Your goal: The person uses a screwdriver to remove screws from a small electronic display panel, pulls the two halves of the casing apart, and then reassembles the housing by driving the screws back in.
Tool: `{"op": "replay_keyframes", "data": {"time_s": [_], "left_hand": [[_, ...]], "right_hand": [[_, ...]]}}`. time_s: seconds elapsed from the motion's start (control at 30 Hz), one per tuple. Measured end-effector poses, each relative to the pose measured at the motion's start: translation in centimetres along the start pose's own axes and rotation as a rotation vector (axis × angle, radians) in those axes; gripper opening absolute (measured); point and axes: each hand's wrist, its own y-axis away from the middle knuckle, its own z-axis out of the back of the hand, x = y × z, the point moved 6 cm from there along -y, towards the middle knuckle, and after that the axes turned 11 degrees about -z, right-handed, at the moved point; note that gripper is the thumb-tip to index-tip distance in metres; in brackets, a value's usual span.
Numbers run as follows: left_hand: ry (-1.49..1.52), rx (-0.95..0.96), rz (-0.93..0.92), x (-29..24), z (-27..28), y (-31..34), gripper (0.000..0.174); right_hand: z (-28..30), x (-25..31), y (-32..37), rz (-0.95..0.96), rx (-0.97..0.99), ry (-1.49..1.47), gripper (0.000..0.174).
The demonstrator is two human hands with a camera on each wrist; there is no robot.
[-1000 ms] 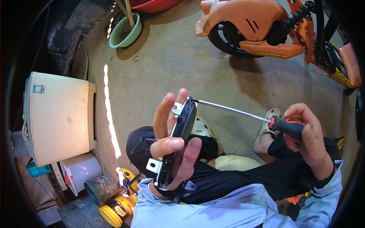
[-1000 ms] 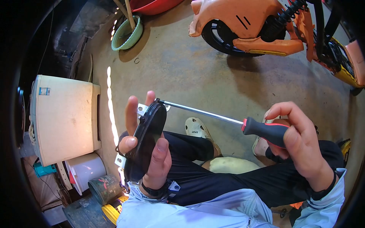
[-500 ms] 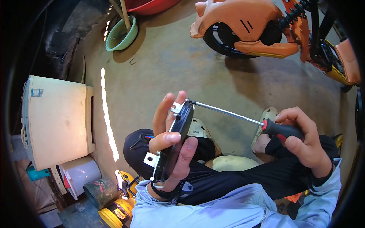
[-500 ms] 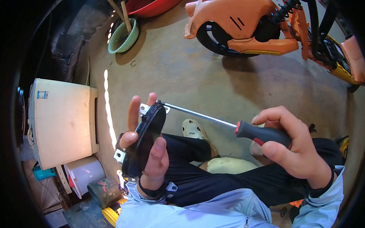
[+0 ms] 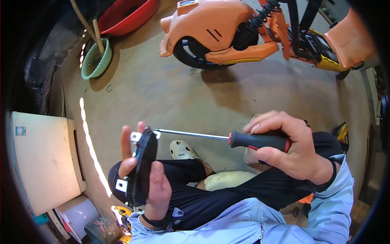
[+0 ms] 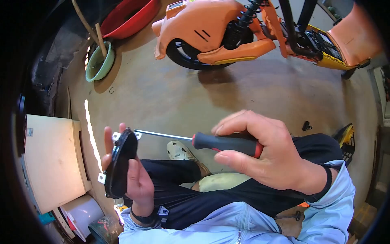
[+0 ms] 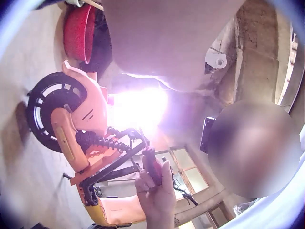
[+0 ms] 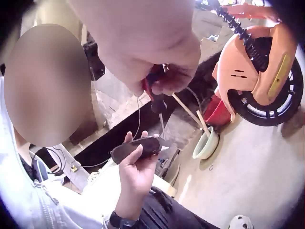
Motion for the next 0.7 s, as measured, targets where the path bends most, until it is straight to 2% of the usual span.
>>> {"op": "replay_keyframes", "data": {"time_s": [0.07, 0.1, 0.17, 0.2, 0.3, 0.33, 0.4, 0.47, 0.7], "left_hand": [[-0.004, -0.051, 0.002, -0.1, 0.6, -0.1, 0.051], [-0.003, -0.076, 0.001, -0.1, 0.7, -0.1, 0.052], [-0.029, -0.13, 0.026, 0.3, 1.1, 0.1, 0.054], [-0.041, -0.171, 0.055, 0.4, 1.1, 0.2, 0.056], [0.015, -0.163, 0.108, 0.6, 0.4, 0.3, 0.056], [0.019, -0.157, 0.123, 0.6, 0.1, 0.2, 0.056], [0.055, -0.126, 0.13, 0.6, 0.0, 0.3, 0.058], [0.049, -0.155, 0.146, 0.8, -0.3, 0.3, 0.059], [0.061, -0.14, 0.17, 1.3, -0.6, 0.5, 0.06]], "right_hand": [[0.9, 1.3, 0.0, 0.301, -0.095, 0.023, 0.036], [0.7, 1.3, 0.0, 0.295, -0.105, 0.032, 0.036], [1.7, 1.7, 0.5, 0.409, -0.232, -0.209, 0.038], [2.0, 1.8, 0.7, 0.402, -0.244, -0.195, 0.038], [1.9, 4.5, 1.8, 0.681, -0.12, 0.019, 0.043], [1.4, 4.9, 1.9, 0.835, -0.223, 0.013, 0.037], [1.0, 6.2, 2.7, 0.895, -0.262, 0.049, 0.029], [-0.3, 5.4, 2.6, 1.285, -0.637, 0.116, 0.026], [-0.3, 5.5, 2.6, 1.22, -0.521, 0.117, 0.027]]}}
